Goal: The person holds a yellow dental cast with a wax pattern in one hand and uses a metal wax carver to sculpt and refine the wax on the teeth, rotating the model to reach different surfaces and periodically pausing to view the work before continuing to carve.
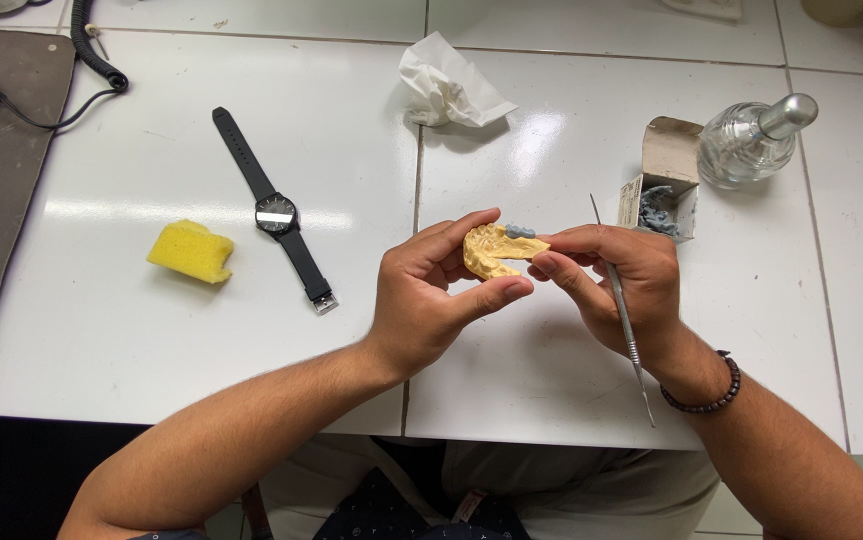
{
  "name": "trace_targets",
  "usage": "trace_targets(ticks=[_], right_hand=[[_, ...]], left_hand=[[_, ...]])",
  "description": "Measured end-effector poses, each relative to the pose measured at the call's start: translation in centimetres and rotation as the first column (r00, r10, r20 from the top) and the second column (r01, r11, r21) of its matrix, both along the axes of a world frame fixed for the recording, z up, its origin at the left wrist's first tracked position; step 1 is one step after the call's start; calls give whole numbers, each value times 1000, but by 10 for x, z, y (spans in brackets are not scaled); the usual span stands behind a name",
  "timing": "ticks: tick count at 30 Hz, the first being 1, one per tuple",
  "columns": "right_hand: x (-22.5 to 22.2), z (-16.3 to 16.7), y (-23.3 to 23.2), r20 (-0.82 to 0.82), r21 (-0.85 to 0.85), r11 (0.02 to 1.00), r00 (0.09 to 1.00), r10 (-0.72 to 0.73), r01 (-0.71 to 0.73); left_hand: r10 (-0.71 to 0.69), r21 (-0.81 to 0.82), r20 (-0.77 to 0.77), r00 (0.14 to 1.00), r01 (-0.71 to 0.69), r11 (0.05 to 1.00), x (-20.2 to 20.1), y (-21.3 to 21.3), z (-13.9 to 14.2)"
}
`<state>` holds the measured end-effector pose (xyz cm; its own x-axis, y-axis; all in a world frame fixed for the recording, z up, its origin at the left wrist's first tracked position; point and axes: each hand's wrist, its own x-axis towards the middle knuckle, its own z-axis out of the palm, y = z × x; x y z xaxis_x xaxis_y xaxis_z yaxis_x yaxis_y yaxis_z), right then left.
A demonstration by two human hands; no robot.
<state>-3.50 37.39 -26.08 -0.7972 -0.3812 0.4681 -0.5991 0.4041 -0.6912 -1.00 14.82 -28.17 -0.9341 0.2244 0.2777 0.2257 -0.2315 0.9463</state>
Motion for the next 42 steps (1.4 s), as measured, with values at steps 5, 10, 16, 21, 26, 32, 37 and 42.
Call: trace_targets(ticks=[5, 10, 16, 21, 26, 32, 37, 42], right_hand=[[0, 1, 0, 0, 11, 1000, 1000, -5, 5], [-1, 3, -1, 18, -3, 1000, 1000, 15, -14], [1, 3, -2, 48, -33, 999, 998, 27, -25], [-1, 1, -1, 50, -31, 999, 998, 34, -32], [0, 1, -2, 25, -48, 998, 998, 50, -49], [-1, 5, -2, -35, 15, 998, 998, 60, -59], [-1, 7, -4, -57, 24, 997, 995, 79, -78], [0, 7, -6, -106, 62, 996, 992, 71, -65]], left_hand=[[14, -14, -12, 1000, -14, 1000, 0, 0, 0], [21, -13, -29, 999, -21, 1000, 1, 1, 2], [45, -64, -99, 994, -52, 997, 3, 2, 2], [45, -115, -160, 986, -64, 991, 4, 1, 3], [19, -121, -187, 982, -42, 992, 6, 2, 3], [-21, -163, -187, 982, -10, 987, 7, 2, 2], [-34, -225, -240, 970, -22, 974, 6, 2, 1], [-42, -253, -218, 975, -15, 967, 7, 2, 1]])
